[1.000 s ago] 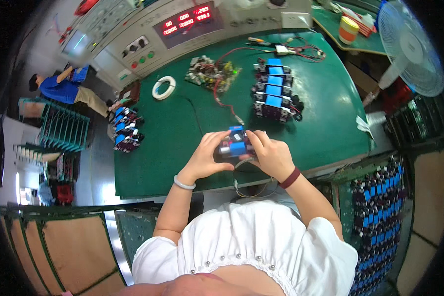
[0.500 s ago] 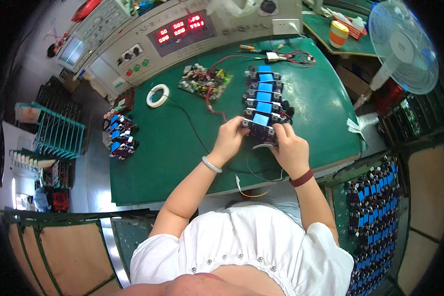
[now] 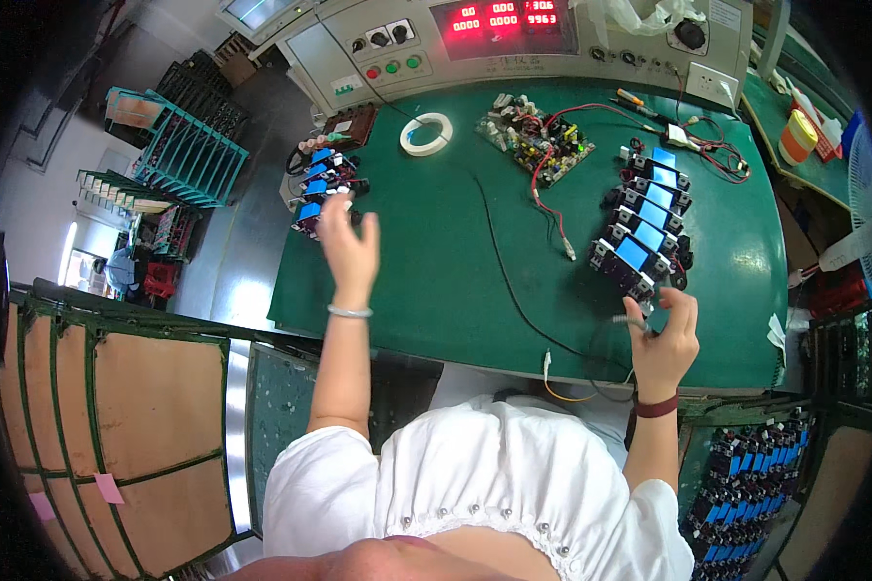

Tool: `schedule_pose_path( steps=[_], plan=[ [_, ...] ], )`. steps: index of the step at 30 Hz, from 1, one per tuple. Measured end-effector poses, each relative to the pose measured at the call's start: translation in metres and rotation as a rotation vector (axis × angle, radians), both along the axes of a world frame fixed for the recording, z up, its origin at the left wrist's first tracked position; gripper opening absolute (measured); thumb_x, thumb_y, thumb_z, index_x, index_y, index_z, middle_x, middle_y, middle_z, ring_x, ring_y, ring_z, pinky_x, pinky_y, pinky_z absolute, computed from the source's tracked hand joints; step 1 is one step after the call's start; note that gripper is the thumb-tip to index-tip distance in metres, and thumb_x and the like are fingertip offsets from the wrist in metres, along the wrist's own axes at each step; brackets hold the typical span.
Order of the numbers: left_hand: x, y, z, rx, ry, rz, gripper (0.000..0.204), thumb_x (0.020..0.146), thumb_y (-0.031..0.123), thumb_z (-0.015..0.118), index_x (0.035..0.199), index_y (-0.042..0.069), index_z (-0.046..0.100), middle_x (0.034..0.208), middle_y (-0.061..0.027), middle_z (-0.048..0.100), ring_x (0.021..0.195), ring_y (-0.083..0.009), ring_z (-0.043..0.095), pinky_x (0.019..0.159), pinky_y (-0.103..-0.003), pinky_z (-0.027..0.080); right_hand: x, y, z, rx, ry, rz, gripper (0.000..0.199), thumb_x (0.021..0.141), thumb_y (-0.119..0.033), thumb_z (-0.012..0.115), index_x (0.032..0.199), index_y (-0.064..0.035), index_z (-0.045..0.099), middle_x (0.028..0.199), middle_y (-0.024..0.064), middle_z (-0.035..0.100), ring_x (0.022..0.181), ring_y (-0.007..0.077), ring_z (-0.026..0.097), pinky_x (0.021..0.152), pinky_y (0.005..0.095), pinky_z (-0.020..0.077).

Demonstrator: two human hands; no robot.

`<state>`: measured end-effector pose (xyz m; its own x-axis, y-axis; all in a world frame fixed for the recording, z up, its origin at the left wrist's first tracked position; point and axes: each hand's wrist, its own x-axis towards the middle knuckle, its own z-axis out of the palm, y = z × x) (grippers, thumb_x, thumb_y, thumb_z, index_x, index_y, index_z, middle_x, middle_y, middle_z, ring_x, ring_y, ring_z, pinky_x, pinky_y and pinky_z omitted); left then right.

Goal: Testing and assembling electronic PCB components with a multimeter probe.

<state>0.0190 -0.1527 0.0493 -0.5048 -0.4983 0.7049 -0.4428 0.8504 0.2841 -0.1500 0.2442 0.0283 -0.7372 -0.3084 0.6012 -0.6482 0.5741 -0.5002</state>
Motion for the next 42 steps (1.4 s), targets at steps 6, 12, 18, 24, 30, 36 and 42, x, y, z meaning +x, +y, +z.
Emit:
schedule_pose_path(
  steps=[6, 12, 18, 24, 30, 36, 42],
  plan=[
    [0.078, -0.072, -0.022, -0.135, -0.220, 0.208, 0.048, 0.096, 0.034, 0.063, 0.135, 0.009, 0.054, 0.135, -0.0185, 0.051, 0.126, -0.0388, 0.047, 0.107, -0.050, 0.038, 0.024, -0.020, 0.010, -0.149, 0.064, 0.282, 0.024, 0.075, 0.005, 0.077, 0.091, -0.0017, 0.061, 0.083, 0.0129, 0.063, 0.065, 0.0280, 0.063, 0.055, 0.0346, 0.0503],
    [0.100, -0.044, -0.036, 0.213, 0.085, 0.172, 0.035, 0.088, 0.017, 0.073, 0.118, 0.005, 0.059, 0.113, -0.0147, 0.052, 0.111, -0.0341, 0.055, 0.097, -0.043, 0.046, 0.037, -0.029, 0.015, -0.132, 0.023, 0.406, 0.023, 0.074, 0.007, 0.076, 0.089, -0.0017, 0.061, 0.081, 0.0123, 0.062, 0.059, 0.0268, 0.061, 0.051, 0.0332, 0.0475],
    [0.112, -0.031, -0.057, 0.143, 0.015, 0.171, 0.042, 0.077, 0.004, 0.080, 0.115, 0.004, 0.061, 0.123, -0.0149, 0.054, 0.115, -0.0330, 0.055, 0.095, -0.041, 0.049, 0.042, -0.039, 0.012, 0.212, -0.143, 0.606, 0.021, 0.077, -0.013, 0.079, 0.089, -0.0078, 0.063, 0.086, 0.0077, 0.058, 0.062, 0.0287, 0.061, 0.052, 0.0382, 0.0477],
    [0.111, -0.030, -0.044, 0.300, -0.004, 0.163, 0.026, 0.075, 0.000, 0.079, 0.098, 0.000, 0.067, 0.103, -0.0115, 0.061, 0.094, -0.0268, 0.064, 0.076, -0.035, 0.056, 0.050, -0.049, 0.003, 0.394, -0.242, 0.773, 0.031, 0.075, -0.015, 0.076, 0.102, -0.0087, 0.061, 0.093, 0.0088, 0.056, 0.066, 0.0302, 0.063, 0.059, 0.0406, 0.0521],
    [0.039, 0.058, -0.003, 0.302, 0.010, -0.165, 0.026, 0.072, 0.005, 0.080, 0.096, 0.004, 0.069, 0.095, -0.0110, 0.064, 0.091, -0.0316, 0.062, 0.078, -0.040, 0.051, 0.064, -0.058, -0.001, 0.347, -0.302, 1.015, 0.032, 0.073, -0.010, 0.072, 0.105, -0.0113, 0.070, 0.090, 0.0061, 0.060, 0.065, 0.0279, 0.063, 0.058, 0.0394, 0.0512],
    [-0.026, 0.149, -0.005, 0.170, -0.089, -0.657, 0.029, 0.070, 0.007, 0.079, 0.096, 0.005, 0.066, 0.095, -0.0088, 0.061, 0.090, -0.0304, 0.059, 0.077, -0.041, 0.050, 0.063, -0.053, 0.009, 0.240, -0.217, 0.981, 0.029, 0.074, -0.010, 0.072, 0.103, -0.0107, 0.070, 0.083, 0.0051, 0.060, 0.064, 0.0256, 0.063, 0.055, 0.0364, 0.0504],
    [-0.031, 0.175, -0.031, 0.248, -0.112, -0.688, 0.028, 0.072, 0.012, 0.080, 0.095, 0.004, 0.067, 0.094, -0.0084, 0.061, 0.088, -0.0283, 0.061, 0.074, -0.039, 0.052, 0.045, -0.035, 0.012, 0.033, -0.255, 0.675, 0.031, 0.071, 0.000, 0.072, 0.100, -0.0084, 0.068, 0.085, 0.0067, 0.062, 0.066, 0.0260, 0.065, 0.057, 0.0356, 0.0519]
  ],
)
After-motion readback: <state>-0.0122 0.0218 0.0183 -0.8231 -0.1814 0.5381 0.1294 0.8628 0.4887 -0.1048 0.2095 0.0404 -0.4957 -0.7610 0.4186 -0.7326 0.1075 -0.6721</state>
